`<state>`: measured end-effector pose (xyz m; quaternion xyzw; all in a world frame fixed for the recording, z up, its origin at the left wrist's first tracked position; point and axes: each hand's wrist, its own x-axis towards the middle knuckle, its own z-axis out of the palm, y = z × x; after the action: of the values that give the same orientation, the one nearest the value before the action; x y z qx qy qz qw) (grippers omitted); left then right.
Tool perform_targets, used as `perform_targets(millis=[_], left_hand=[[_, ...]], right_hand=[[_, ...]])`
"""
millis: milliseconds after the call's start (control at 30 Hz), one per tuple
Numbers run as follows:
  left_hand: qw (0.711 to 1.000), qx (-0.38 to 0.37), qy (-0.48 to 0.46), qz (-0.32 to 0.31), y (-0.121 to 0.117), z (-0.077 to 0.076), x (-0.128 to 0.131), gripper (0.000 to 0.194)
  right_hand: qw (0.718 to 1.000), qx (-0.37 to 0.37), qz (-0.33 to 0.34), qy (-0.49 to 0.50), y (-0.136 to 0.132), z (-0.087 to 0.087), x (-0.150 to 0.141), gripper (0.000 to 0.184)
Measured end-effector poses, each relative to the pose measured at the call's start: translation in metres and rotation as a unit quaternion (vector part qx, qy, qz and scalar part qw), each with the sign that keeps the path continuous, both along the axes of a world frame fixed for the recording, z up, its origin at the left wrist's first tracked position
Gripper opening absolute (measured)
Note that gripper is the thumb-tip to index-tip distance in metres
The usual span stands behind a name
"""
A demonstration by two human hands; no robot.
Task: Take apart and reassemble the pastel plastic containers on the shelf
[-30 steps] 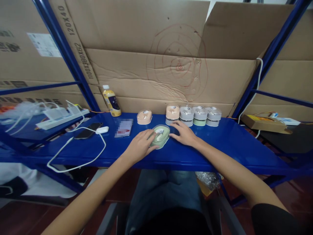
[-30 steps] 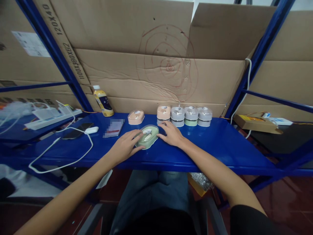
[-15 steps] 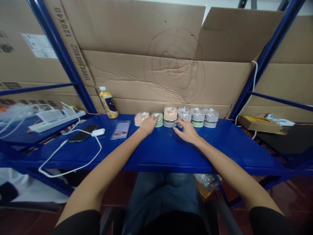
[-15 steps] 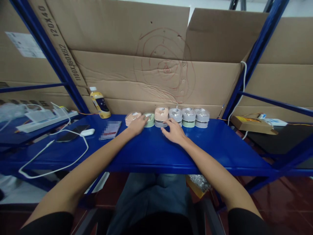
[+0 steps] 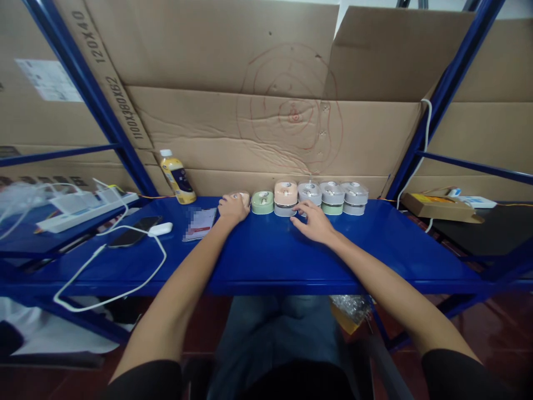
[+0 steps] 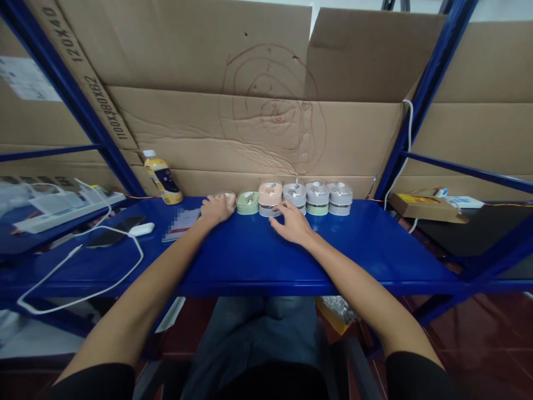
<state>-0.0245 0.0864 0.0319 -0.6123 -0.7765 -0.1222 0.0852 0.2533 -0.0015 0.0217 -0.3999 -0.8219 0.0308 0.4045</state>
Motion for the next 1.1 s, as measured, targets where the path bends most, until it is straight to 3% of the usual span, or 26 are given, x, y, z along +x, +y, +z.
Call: perform_targets(millis=[100,233,300,367,433,500,533,600,767,867,933,1000,1100], left_hand=[[1.000,0.005,0.024,-0.002,-0.037,-0.002,0.007,0.059],[0.997,0.020,0.056,-0.048,-0.115,-0.006,0.017,0.060],[0.993,0.027,0.059,-0.102,-0.147,-0.009,0.020,0.055],[0.975,0.025,0.033,-0.217,-0.163,-0.010,0.023,0.059],[0.929,0.024,-0.022,-0.368,-0.160,-0.010,0.028,0.068],[0.856,0.010,-0.090,-0.510,-0.143,-0.009,0.034,0.074],[0.819,-0.004,-0.123,-0.560,-0.132,-0.009,0.037,0.074],[0.777,-0.024,-0.187,-0.600,-0.111,-0.011,0.043,0.075],[0.758,-0.025,-0.342,-0.555,-0.090,-0.027,0.048,0.094],[0.748,-0.014,-0.354,-0.561,-0.093,-0.033,0.043,0.107],[0.762,0.003,-0.331,-0.557,-0.094,-0.033,0.039,0.109],[0.783,0.019,-0.287,-0.552,-0.095,-0.033,0.035,0.094],[0.794,0.025,-0.208,-0.571,-0.097,-0.031,0.033,0.056]], right_hand=[[1.000,0.001,-0.002,0.002,0.000,0.001,0.000,0.027],[1.000,-0.015,-0.005,-0.004,-0.004,0.003,-0.002,0.027],[0.999,-0.025,0.037,-0.021,-0.008,0.005,-0.004,0.035],[0.993,-0.032,0.098,-0.049,-0.012,0.006,-0.006,0.060],[0.985,-0.045,0.143,-0.083,-0.015,0.005,-0.008,0.093],[0.979,-0.066,0.154,-0.111,-0.016,0.003,-0.007,0.113],[0.978,-0.078,0.151,-0.121,-0.015,0.002,-0.007,0.117],[0.978,-0.093,0.133,-0.131,-0.013,0.002,-0.005,0.115],[0.978,-0.111,0.106,-0.140,-0.010,0.010,0.001,0.103],[0.979,-0.113,0.112,-0.128,-0.008,0.016,0.008,0.089],[0.983,-0.110,0.099,-0.112,-0.004,0.020,0.018,0.078],[0.989,-0.103,0.067,-0.084,0.002,0.022,0.031,0.072],[0.995,-0.098,-0.004,-0.026,0.013,0.023,0.050,0.070]])
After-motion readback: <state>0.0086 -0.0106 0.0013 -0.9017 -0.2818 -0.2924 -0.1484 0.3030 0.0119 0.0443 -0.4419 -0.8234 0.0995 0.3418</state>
